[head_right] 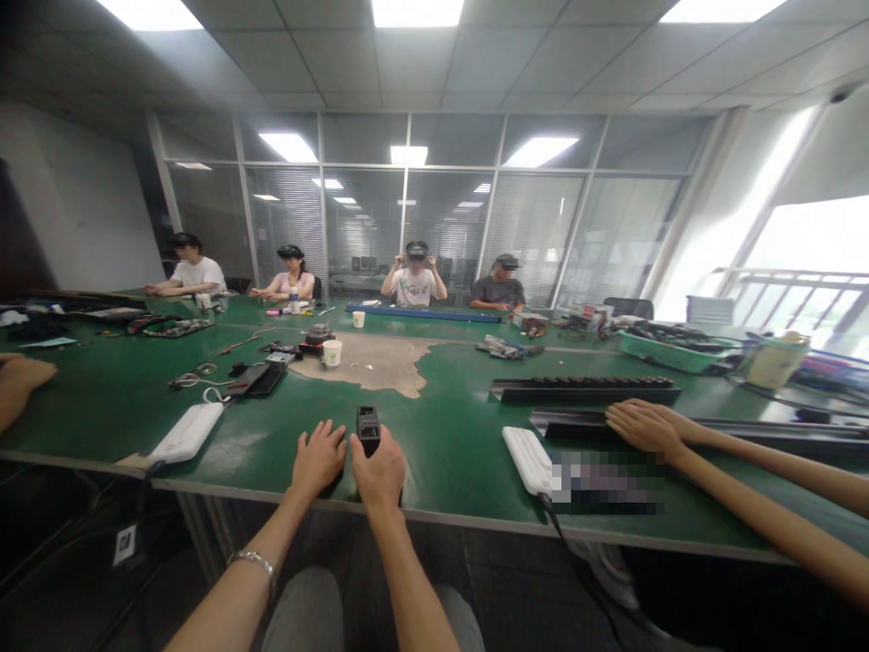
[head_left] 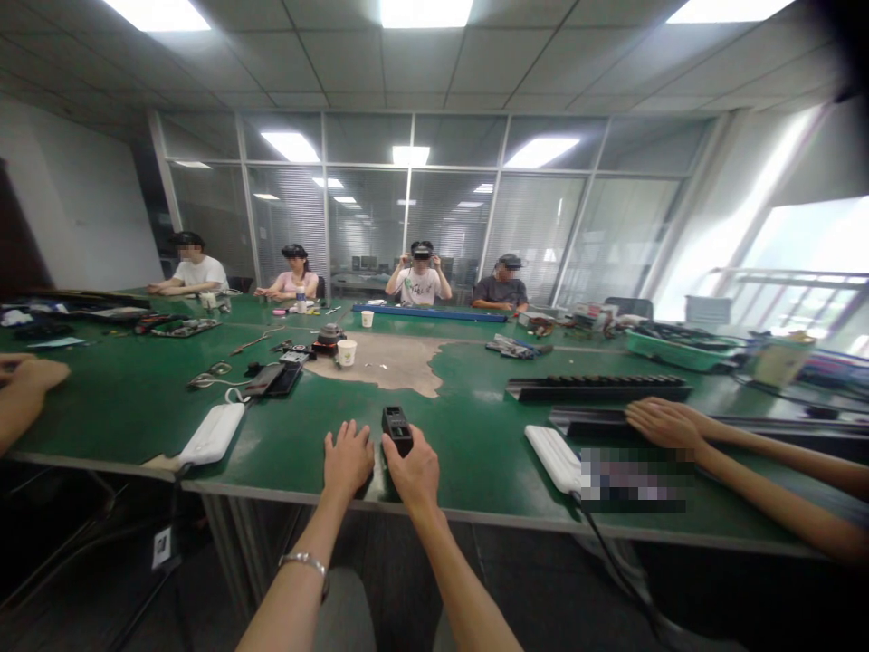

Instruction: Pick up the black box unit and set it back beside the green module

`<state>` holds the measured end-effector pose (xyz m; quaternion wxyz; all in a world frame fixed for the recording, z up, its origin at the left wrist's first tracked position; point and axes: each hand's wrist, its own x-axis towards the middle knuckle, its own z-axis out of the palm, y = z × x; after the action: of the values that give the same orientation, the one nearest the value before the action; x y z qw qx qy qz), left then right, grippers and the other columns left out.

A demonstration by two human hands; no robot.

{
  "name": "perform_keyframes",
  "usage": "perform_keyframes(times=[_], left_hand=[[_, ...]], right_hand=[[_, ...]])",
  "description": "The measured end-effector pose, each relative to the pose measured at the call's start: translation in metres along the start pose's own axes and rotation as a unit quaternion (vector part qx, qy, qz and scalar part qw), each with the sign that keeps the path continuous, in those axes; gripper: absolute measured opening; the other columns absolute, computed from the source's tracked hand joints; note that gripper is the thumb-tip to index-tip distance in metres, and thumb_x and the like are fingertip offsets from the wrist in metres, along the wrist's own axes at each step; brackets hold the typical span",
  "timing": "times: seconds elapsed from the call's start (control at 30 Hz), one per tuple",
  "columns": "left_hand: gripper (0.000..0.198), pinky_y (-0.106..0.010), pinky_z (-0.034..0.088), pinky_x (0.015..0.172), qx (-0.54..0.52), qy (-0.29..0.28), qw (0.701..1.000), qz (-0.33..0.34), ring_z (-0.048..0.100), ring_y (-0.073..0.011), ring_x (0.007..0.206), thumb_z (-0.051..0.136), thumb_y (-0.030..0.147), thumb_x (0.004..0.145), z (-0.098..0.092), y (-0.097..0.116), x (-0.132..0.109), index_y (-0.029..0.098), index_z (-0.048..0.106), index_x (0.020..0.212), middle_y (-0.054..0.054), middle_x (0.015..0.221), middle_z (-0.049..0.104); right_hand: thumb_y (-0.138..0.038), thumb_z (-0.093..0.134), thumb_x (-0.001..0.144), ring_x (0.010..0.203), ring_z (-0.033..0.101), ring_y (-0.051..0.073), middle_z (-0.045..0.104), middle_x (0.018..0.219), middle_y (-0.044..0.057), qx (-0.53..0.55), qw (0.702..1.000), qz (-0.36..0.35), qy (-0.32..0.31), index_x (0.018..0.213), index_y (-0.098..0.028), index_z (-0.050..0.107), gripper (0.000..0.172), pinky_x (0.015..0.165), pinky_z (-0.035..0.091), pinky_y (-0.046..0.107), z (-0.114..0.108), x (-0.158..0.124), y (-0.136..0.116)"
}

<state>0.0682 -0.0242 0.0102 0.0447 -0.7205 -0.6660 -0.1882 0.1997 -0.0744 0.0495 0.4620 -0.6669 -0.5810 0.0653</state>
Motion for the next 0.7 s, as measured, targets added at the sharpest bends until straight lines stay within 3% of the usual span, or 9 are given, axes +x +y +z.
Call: perform_keyframes(times=[0.3, 0.6, 0.7], left_hand=[[0.045, -0.055, 0.026, 0.115, 0.001, -0.002, 1.0, 0.001, 0.034, -0.0283, 0.143, 0.035, 0.039, 0.098, 0.0, 0.0, 0.0, 0.028, 0.055, 0.137, -0.01, 0.152, 0.045], [0.045, -0.056, 0.025, 0.115, 0.004, -0.013, 1.0, -0.003, 0.034, -0.029, 0.144, 0.037, 0.038, 0.098, -0.004, 0.001, 0.0, 0.029, 0.055, 0.137, -0.01, 0.153, 0.044], [0.044, -0.055, 0.025, 0.115, 0.006, -0.015, 1.0, -0.006, 0.034, -0.0281, 0.144, 0.037, 0.038, 0.098, -0.005, 0.002, 0.0, 0.029, 0.055, 0.138, -0.009, 0.153, 0.044]], right_hand=[[-0.048, 0.059, 0.086, 0.092, 0.069, 0.026, 0.073, 0.098, 0.011, -0.069, 0.997, 0.017, -0.016, 0.117, -0.018, 0.063, 0.044, 0.079, 0.046, 0.031, 0.004, -0.005, 0.005], [-0.051, 0.064, 0.082, 0.114, 0.062, 0.033, 0.065, 0.121, 0.024, -0.075, 0.997, -0.012, 0.014, 0.133, -0.003, 0.053, 0.071, 0.095, 0.043, 0.038, 0.016, -0.016, 0.02], [-0.053, 0.063, 0.083, 0.115, 0.06, 0.033, 0.063, 0.124, 0.024, -0.065, 0.997, -0.016, 0.024, 0.133, -0.003, 0.053, 0.072, 0.098, 0.042, 0.039, 0.017, -0.02, 0.023]])
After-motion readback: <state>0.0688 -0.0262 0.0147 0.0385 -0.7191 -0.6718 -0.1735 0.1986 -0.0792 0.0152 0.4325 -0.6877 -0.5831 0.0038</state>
